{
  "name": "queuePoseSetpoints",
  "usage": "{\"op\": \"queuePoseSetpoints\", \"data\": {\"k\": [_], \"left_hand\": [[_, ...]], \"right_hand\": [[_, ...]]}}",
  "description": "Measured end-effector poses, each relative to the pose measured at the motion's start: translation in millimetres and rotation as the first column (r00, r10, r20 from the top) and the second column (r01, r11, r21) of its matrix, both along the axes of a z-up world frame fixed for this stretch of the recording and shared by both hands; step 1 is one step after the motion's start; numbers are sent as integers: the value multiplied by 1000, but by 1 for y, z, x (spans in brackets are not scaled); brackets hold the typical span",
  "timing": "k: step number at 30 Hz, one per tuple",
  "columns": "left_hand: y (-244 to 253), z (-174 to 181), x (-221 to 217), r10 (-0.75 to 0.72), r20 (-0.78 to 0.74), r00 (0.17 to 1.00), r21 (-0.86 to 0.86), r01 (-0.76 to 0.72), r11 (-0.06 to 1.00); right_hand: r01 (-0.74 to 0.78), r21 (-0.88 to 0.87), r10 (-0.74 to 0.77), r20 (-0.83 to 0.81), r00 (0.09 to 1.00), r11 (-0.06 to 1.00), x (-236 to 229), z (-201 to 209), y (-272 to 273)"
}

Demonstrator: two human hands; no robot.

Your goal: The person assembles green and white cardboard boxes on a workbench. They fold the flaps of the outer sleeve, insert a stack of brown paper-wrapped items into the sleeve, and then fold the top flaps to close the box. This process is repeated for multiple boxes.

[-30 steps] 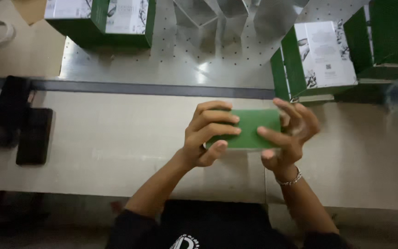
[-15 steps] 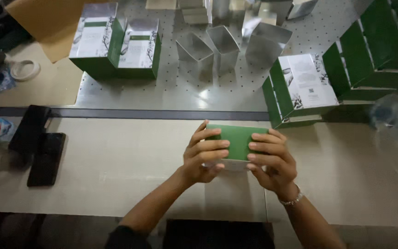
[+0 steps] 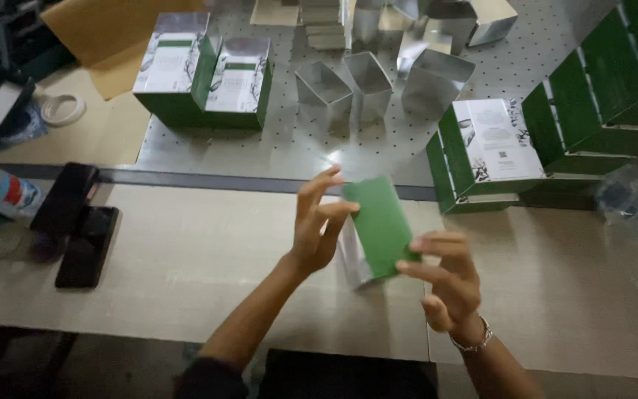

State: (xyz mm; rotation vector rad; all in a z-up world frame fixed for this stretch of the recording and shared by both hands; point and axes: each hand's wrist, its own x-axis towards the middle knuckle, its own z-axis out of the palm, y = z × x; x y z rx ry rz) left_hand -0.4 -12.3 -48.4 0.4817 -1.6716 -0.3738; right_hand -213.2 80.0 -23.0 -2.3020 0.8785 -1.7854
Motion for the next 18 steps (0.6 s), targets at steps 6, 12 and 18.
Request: {"op": "queuePoseSetpoints", "data": {"k": [6, 12, 18], "left_hand": [[25, 26, -14, -218, -156, 963, -143, 196, 970], [17, -11, -23, -256, -230, 939, -236, 202, 951], [35, 35, -7, -86, -105, 991, -220, 61, 974]], "right_hand": [[-165, -48, 171, 222, 960, 985, 20, 11, -28], [-111, -168, 165, 359, 918, 979, 28, -47, -38], [-101, -54, 108, 159, 981, 993, 7, 4, -66]]}}
